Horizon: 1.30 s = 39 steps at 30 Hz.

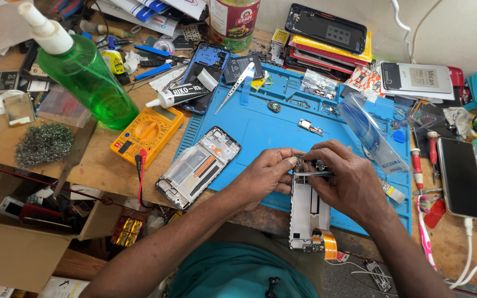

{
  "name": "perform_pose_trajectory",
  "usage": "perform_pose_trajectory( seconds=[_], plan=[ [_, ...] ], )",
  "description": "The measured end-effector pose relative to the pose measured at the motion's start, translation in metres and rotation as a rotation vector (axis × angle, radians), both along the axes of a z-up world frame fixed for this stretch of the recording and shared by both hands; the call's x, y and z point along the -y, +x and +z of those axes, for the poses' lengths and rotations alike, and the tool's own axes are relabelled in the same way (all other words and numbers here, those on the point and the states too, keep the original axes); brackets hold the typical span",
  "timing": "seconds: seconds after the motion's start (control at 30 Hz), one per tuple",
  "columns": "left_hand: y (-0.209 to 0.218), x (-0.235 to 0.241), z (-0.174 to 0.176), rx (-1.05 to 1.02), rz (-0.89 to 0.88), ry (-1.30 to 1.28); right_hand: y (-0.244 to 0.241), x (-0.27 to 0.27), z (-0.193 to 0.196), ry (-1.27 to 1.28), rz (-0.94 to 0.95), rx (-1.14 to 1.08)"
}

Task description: The person disassembles a smartphone, removes the battery and motherboard, and transfers components to a second phone chassis. They use tweezers and a metal spudger to detach connectors and reposition parts, then reattach the motherboard and ribbon cables in the new frame.

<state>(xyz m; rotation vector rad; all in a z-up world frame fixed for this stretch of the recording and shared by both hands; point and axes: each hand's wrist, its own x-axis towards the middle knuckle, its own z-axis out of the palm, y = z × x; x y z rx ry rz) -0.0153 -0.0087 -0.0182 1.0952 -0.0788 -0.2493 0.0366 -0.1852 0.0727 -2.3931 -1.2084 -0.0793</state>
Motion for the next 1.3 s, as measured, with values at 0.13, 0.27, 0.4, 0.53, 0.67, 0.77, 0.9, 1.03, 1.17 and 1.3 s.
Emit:
perform_pose_trajectory(
  seconds=[0.13, 0.27, 0.4, 0.53, 0.67, 0.77, 0.9, 1.03, 1.17, 1.3],
  plan=[
    [0.001, -0.001, -0.003, -0.002, 0.005, 0.009, 0.000, -0.001, 0.000, -0.044, 0.027, 0.046],
    [0.001, -0.002, -0.006, 0.013, 0.010, 0.008, 0.001, -0.001, -0.005, -0.059, 0.055, 0.134],
    [0.001, -0.005, -0.009, 0.011, 0.012, -0.039, -0.001, 0.000, -0.009, -0.011, 0.056, 0.148],
    [0.002, -0.008, -0.009, 0.011, 0.024, -0.100, -0.004, 0.001, -0.012, 0.012, 0.090, 0.173],
    [0.001, -0.006, -0.009, 0.014, 0.012, -0.095, -0.002, -0.001, -0.017, 0.136, 0.006, -0.014],
    [0.001, -0.006, -0.009, 0.014, 0.013, -0.054, 0.000, -0.003, -0.019, 0.160, -0.013, -0.047],
    [0.002, -0.005, -0.009, 0.001, 0.019, 0.003, 0.000, -0.005, -0.015, 0.128, -0.010, -0.012],
    [0.003, -0.003, -0.012, -0.007, 0.023, 0.035, 0.001, -0.005, -0.012, 0.068, -0.023, -0.029],
    [0.003, -0.002, -0.014, 0.004, 0.025, 0.068, 0.001, -0.005, -0.012, 0.044, -0.036, -0.030],
    [0.001, -0.003, -0.016, 0.031, 0.034, 0.104, -0.001, -0.008, -0.010, 0.036, -0.052, -0.026]
  ],
)
